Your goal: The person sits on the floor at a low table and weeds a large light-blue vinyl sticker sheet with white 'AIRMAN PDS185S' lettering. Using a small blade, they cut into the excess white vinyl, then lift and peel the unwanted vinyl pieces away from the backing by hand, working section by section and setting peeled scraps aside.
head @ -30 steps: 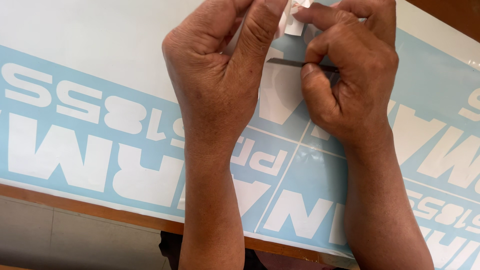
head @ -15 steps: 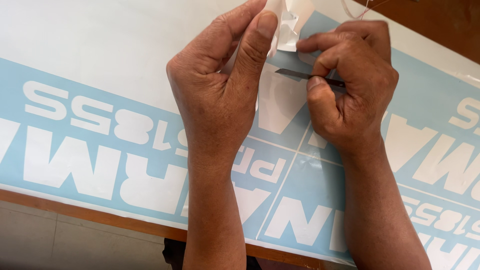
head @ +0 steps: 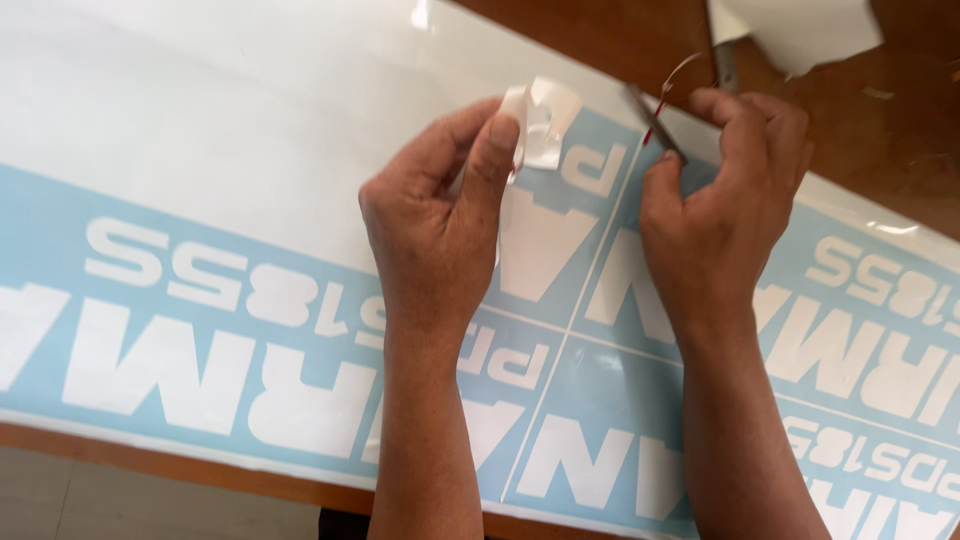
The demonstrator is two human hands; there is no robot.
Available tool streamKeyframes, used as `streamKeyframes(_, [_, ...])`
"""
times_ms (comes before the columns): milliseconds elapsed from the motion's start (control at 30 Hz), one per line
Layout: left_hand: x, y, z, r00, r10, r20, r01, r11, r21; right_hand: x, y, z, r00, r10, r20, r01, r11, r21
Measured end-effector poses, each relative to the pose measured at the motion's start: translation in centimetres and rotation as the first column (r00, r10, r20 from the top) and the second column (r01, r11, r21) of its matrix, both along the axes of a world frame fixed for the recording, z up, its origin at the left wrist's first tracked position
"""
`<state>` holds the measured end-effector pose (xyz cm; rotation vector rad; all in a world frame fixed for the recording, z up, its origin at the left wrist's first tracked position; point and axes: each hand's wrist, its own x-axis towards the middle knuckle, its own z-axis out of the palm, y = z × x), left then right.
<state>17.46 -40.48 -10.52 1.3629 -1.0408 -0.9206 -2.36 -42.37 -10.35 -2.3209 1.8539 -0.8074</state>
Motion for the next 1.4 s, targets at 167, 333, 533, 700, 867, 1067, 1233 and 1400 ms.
streamKeyframes(167, [0.1, -0.5, 1.1, 0.999, 0.038, -0.024, -0.036, 0.995, 0.09, 1.2, -0.7, 1.0, 0.968, 0.23, 0.097, -0.243, 0.958, 0.154])
streamKeyframes(333, [0.1, -0.5, 1.1, 0.998, 0.066, -0.012, -0.064, 0.994, 0.09, 2.6, -2.2, 0.6, 0.959, 0.147, 0.241, -0.208, 0.945, 0.252])
streamKeyframes(533, [0.1, -0.4, 1.2, 0.998, 0.064, -0.003, -0.063, 0.993, 0.098, 2.8, -3.7, 0.9, 0.976, 0.107, 0.188, -0.174, 0.906, 0.386])
streamKeyframes(700, [0.1, -0.2, 1.3, 0.998, 0.056, -0.007, -0.055, 0.995, 0.08, 3.3, -4.2, 0.9, 0.976, 0.117, 0.186, -0.182, 0.905, 0.384])
streamKeyframes(867, [0.1, 0.0, 0.9, 0.998, 0.054, -0.023, -0.053, 0.997, 0.054, 3.4, -4.1, 0.1, 0.973, 0.138, 0.183, -0.193, 0.922, 0.336])
streamKeyframes(1067, [0.1, 0.1, 0.5, 0.998, 0.056, -0.032, -0.055, 0.998, 0.031, 2.9, -3.7, -1.3, 0.916, 0.264, 0.301, -0.331, 0.923, 0.197])
streamKeyframes(1233, [0.1, 0.1, 0.4, 0.992, 0.074, -0.099, -0.073, 0.997, 0.023, 2.8, -3.1, -2.3, 0.858, 0.241, 0.454, -0.345, 0.925, 0.16])
streamKeyframes(1400, [0.0, 0.2, 0.5, 0.991, 0.073, -0.112, -0.069, 0.997, 0.04, 2.5, -2.5, -2.5, 0.831, 0.197, 0.521, -0.324, 0.931, 0.165])
